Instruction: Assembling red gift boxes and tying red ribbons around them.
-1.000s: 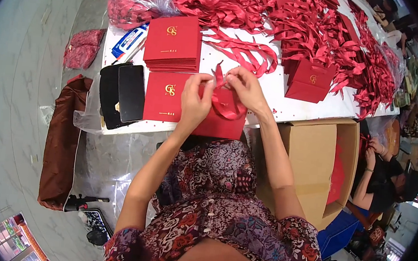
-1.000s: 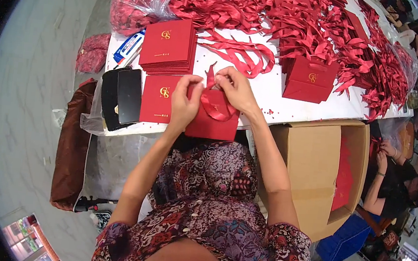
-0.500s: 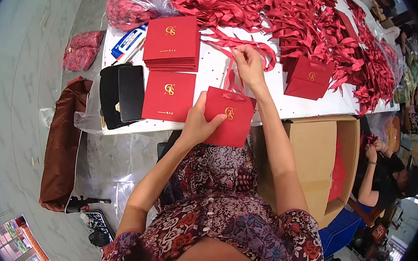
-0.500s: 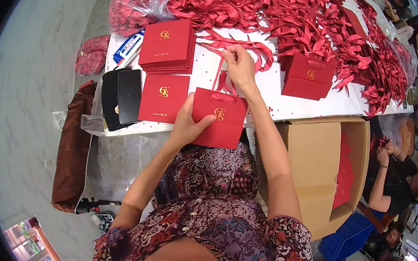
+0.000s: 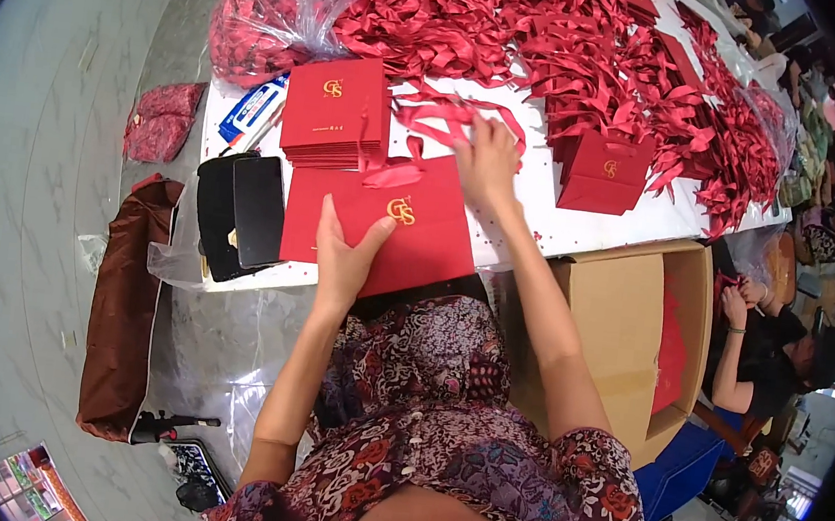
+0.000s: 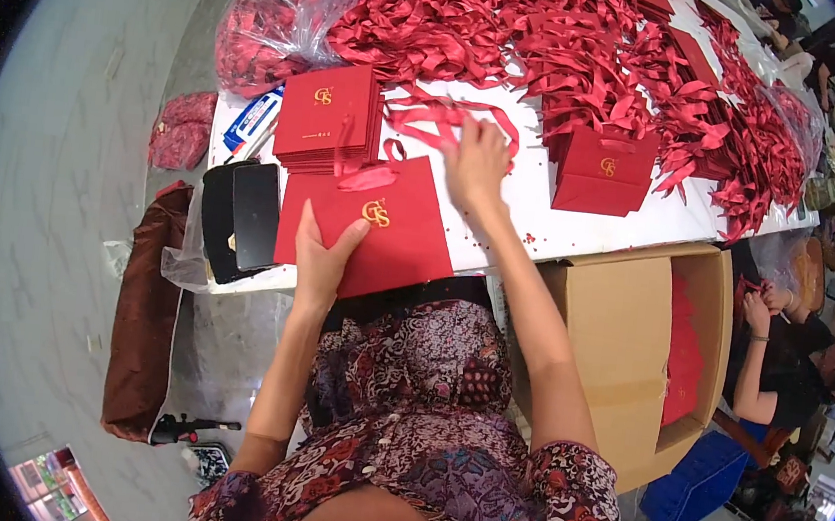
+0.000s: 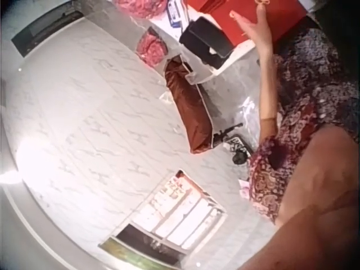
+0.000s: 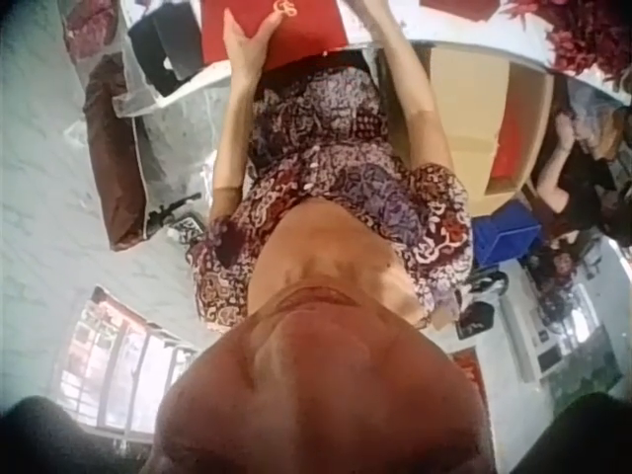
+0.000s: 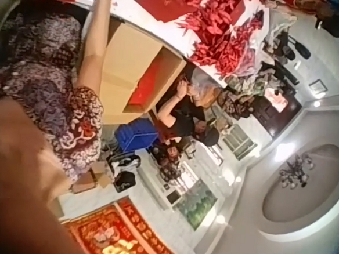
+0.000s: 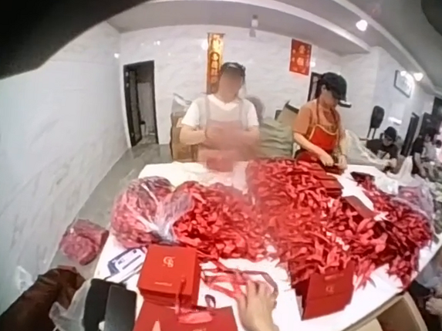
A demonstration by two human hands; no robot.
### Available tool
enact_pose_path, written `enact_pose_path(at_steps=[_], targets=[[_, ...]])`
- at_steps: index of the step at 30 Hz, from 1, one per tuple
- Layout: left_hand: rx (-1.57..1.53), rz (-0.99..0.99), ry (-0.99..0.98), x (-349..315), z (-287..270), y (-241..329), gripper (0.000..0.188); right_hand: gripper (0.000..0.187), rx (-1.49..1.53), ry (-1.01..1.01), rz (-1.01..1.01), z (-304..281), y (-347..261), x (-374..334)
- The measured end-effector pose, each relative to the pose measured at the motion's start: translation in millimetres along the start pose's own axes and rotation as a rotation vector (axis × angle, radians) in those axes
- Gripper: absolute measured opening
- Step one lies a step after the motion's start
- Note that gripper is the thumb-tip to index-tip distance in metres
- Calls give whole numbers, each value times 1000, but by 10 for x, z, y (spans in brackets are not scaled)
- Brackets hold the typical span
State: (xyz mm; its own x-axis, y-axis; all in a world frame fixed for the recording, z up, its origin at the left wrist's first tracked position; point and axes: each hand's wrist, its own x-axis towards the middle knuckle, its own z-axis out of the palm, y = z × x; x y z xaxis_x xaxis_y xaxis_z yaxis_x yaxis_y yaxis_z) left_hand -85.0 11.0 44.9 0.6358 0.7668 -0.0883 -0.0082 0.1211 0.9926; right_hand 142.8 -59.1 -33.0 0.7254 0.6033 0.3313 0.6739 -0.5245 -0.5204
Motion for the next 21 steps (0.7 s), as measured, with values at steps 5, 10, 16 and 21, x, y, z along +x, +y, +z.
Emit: enact_pose_path(at_steps=[5, 10, 16, 21], targets=[[38, 14, 50, 156, -40, -19, 74, 53, 145, -3, -214, 392, -122, -250], [-18, 15, 43, 174, -49, 49, 75, 60, 441, -29, -366, 311, -220, -420], [-22, 14, 50, 192, -39, -8, 66, 64, 35, 22, 40, -56, -87, -41], [-86, 73, 17, 407, 216, 123, 52, 56, 361, -73, -190, -19, -334, -401]])
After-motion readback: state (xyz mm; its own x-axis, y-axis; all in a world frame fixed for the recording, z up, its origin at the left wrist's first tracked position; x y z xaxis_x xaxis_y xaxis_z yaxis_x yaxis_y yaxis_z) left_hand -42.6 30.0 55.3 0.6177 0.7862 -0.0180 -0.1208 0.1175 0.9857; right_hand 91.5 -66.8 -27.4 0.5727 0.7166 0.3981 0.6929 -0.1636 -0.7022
